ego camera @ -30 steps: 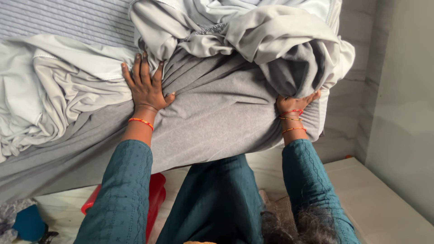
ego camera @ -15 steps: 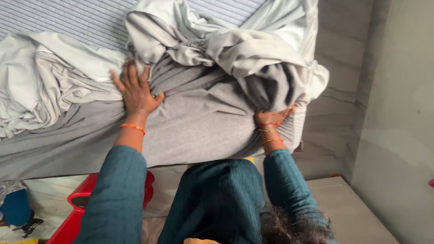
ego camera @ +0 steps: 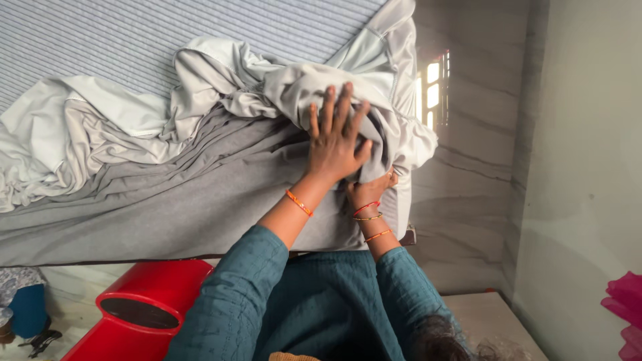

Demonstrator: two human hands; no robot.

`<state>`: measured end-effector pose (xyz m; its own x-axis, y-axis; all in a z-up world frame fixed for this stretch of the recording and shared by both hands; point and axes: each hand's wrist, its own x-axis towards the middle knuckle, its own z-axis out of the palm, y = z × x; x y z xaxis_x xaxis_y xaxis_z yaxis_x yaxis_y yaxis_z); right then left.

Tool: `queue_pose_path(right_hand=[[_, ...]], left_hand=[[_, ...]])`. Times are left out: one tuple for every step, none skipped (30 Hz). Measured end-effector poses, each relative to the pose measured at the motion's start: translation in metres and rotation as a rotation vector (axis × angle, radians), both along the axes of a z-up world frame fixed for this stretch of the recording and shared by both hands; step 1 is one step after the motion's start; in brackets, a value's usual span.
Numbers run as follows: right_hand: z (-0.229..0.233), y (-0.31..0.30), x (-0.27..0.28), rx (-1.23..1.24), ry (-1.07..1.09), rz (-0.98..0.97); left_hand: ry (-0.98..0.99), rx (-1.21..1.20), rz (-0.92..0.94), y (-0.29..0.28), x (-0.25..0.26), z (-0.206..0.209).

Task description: The person removes a gray fitted sheet from a mattress, folds it, and places it aside. Then the person picks up a brown floral pillowcase, inserts a white pillow into it, and adjusts the pillow on the mattress.

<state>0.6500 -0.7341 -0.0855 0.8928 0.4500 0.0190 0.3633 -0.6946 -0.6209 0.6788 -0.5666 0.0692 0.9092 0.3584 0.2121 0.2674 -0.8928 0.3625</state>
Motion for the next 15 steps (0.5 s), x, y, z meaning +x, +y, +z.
queue_pose_path(right_hand=[[0.012,0.005,0.014,0.018,0.01,0.033],[0.023,0.01,0.031,0.05,-0.07,0.047],[0.032,0.015,0.055,0.082,-0.15,0.06],[0.04,0.021,0.077,0.112,-0.224,0.071],[0.046,0.026,0.102,0.11,-0.188,0.121],[0.051,0.03,0.125,0.103,-0.148,0.169],[0.052,0.042,0.145,0.32,-0.214,0.118],[0.053,0.05,0.168,0.461,-0.125,0.131],[0.052,0.059,0.188,0.498,-0.077,0.075],[0.049,0.068,0.207,0.538,-0.029,0.018],[0.045,0.069,0.229,0.345,-0.109,0.071],[0.04,0.066,0.249,0.147,-0.178,0.131],[0.03,0.071,0.269,0.185,-0.199,0.199],[0.018,0.074,0.282,0.216,-0.212,0.275],[0.004,0.077,0.286,0.252,-0.224,0.348]], left_hand=[[-0.003,-0.003,0.041,0.004,0.012,0.002],[0.0,-0.007,0.08,0.009,0.021,0.002],[0.06,-0.014,0.114,0.015,0.03,0.001],[0.126,-0.022,0.146,0.023,0.035,-0.001],[0.192,-0.029,0.177,0.032,0.041,-0.005],[0.239,-0.009,0.187,0.036,0.044,-0.01],[0.286,0.012,0.196,0.041,0.047,-0.015],[0.329,0.035,0.208,0.045,0.051,-0.021],[0.309,0.045,0.234,0.045,0.055,-0.028],[0.289,0.058,0.258,0.045,0.059,-0.034],[0.269,0.071,0.283,0.047,0.065,-0.041],[0.25,0.085,0.28,0.047,0.067,-0.049],[0.231,0.099,0.276,0.05,0.07,-0.057],[0.221,0.102,0.281,0.049,0.069,-0.066],[0.237,0.118,0.282,0.051,0.067,-0.075]])
